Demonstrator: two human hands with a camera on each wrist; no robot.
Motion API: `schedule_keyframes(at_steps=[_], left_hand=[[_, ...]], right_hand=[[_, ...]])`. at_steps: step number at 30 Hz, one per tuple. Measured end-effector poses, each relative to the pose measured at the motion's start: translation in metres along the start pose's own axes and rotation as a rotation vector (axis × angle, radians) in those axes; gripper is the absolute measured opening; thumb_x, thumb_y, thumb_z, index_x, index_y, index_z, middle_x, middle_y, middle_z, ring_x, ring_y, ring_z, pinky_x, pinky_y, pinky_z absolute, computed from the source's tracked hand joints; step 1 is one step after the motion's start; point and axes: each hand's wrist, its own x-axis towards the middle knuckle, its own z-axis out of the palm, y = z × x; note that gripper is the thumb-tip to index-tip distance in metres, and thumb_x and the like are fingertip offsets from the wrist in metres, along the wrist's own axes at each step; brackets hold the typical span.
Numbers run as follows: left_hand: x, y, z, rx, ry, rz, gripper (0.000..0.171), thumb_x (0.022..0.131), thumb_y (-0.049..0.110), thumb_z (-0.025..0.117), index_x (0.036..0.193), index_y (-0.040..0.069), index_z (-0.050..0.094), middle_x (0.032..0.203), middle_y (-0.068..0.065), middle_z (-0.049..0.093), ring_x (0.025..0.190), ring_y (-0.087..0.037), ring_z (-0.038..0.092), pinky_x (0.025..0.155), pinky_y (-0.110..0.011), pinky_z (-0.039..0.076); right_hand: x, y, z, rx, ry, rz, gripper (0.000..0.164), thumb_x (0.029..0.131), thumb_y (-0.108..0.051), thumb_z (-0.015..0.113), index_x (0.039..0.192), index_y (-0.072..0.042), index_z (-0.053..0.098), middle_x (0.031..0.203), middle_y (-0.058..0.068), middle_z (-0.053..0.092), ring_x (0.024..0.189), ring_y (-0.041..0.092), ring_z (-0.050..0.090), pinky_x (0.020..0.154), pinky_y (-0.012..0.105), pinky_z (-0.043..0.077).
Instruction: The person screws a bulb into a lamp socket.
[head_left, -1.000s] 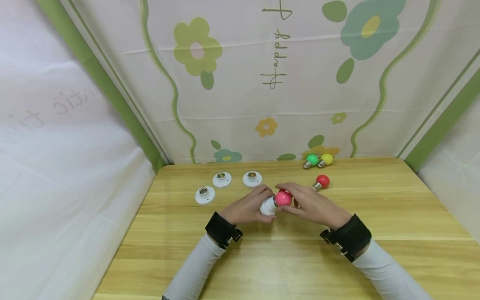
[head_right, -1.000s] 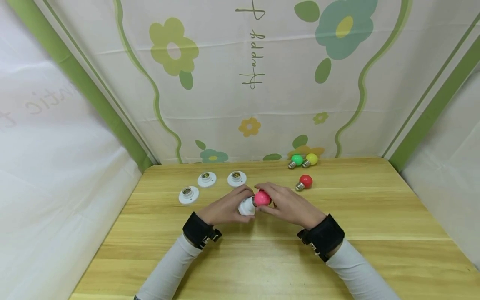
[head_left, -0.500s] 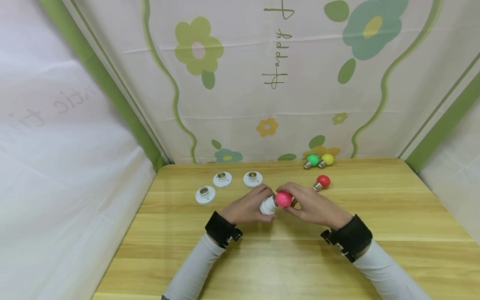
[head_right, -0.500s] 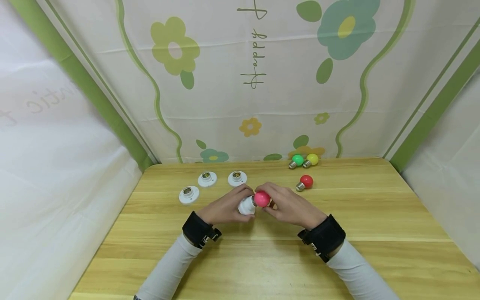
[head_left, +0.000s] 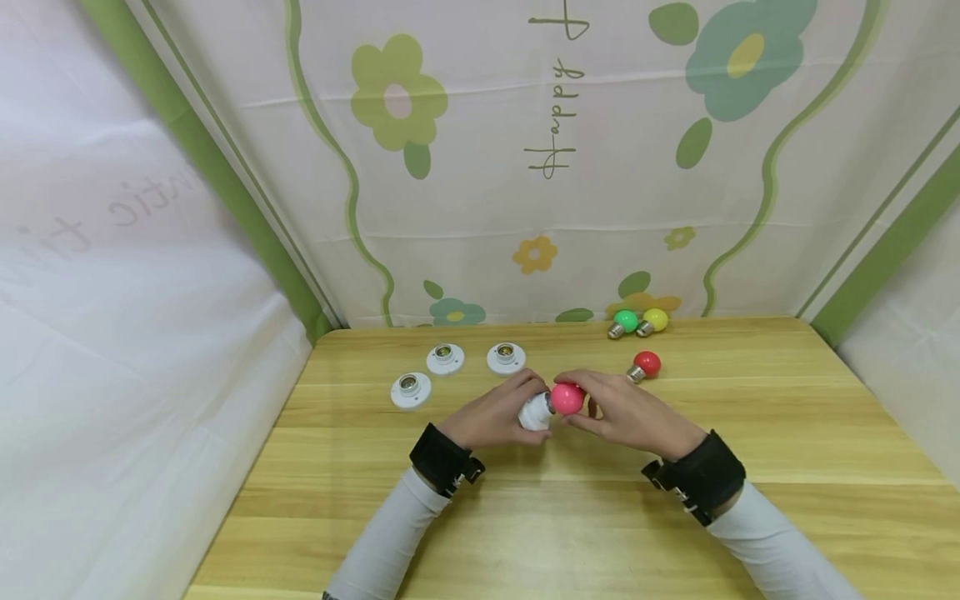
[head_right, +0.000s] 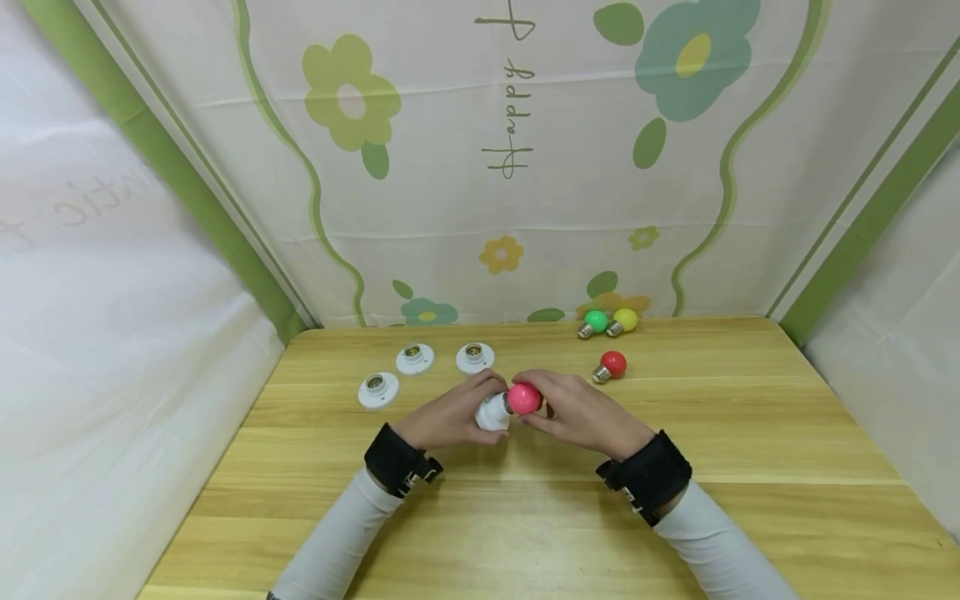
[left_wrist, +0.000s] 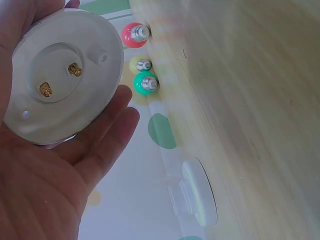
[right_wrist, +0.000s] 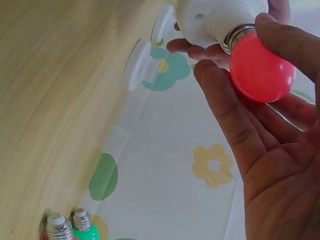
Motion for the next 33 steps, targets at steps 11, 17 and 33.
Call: schedule_keyframes(at_steps=[11, 17, 33], left_hand=[[0.0007, -0.0003, 0.0001, 0.013, -0.017, 0.013, 0.046, 0.090, 0.024, 0.086, 0.127, 0.010, 0.062, 0.124, -0.001, 0.054, 0.108, -0.009, 0.052, 0.092, -0.018, 0.052], [0.0005, -0.0005, -0.0001, 0.013, -0.019, 0.017, 0.045, 0.090, 0.024, 0.085, 0.126, 0.010, 0.061, 0.125, -0.001, 0.054, 0.108, -0.009, 0.053, 0.093, -0.017, 0.052], [0.0017, -0.0012, 0.0011, 0.017, -0.009, 0.022, 0.047, 0.090, 0.024, 0.086, 0.126, 0.009, 0.061, 0.124, -0.001, 0.056, 0.107, -0.010, 0.054, 0.093, -0.017, 0.052]], right_hand=[[0.0010, 0.0006, -0.0007, 0.016, -0.045, 0.054, 0.044, 0.096, -0.026, 0.082, 0.132, -0.007, 0.065, 0.110, 0.000, 0.074, 0.081, 0.009, 0.066, 0.071, 0.029, 0.061], [0.0015, 0.0008, -0.0003, -0.006, -0.047, 0.070, 0.041, 0.098, -0.035, 0.079, 0.127, -0.010, 0.067, 0.101, -0.004, 0.074, 0.080, 0.002, 0.064, 0.071, 0.028, 0.060], [0.0014, 0.0026, 0.0029, -0.041, 0.039, -0.101, 0.050, 0.086, -0.017, 0.090, 0.130, -0.008, 0.067, 0.125, -0.001, 0.069, 0.104, 0.008, 0.070, 0.088, 0.032, 0.063]])
